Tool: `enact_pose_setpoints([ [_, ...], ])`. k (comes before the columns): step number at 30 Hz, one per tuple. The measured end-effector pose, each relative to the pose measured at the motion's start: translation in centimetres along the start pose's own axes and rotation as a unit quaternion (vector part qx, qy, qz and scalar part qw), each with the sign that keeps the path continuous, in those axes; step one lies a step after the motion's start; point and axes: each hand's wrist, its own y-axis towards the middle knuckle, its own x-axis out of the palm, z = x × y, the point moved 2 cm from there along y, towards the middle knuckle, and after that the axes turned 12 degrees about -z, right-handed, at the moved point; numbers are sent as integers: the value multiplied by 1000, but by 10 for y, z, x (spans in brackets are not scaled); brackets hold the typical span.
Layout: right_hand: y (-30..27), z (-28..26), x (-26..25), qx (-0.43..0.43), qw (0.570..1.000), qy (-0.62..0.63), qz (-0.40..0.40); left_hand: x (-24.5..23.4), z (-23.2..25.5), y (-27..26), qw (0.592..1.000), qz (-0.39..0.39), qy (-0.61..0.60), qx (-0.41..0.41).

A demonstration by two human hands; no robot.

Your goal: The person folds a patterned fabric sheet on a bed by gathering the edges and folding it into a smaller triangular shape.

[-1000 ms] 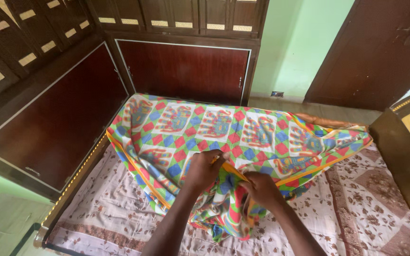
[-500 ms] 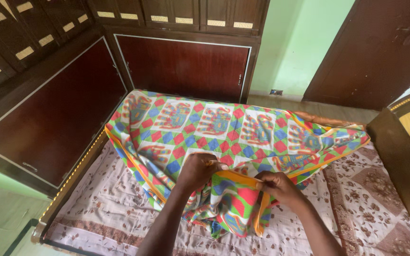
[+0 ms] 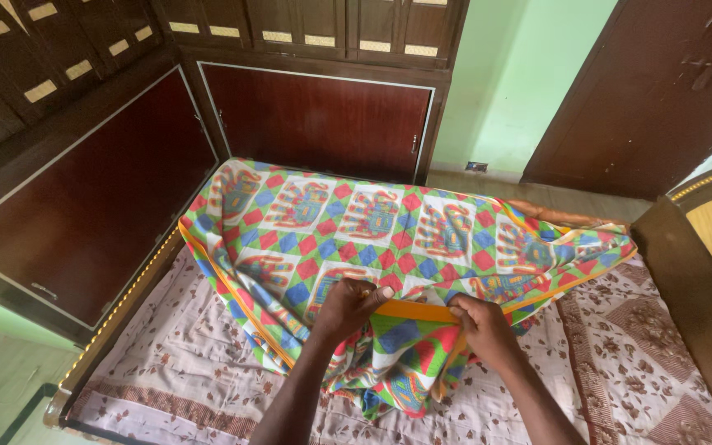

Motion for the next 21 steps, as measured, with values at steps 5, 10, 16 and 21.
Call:
enact_pose_setpoints([
  [5, 4, 15, 9, 40, 996, 73, 21, 18, -1, -3, 986, -22, -166, 21],
  [10, 6, 17, 15, 34, 979, 201, 5, 27, -1, -4, 980, -52, -185, 56],
  [16, 1, -7, 17, 103, 975, 191, -38, 33, 6, -4, 946, -9, -321, 31],
  [21, -5, -25, 17, 26, 969, 238, 63, 32, 13, -13, 943, -10, -333, 21],
])
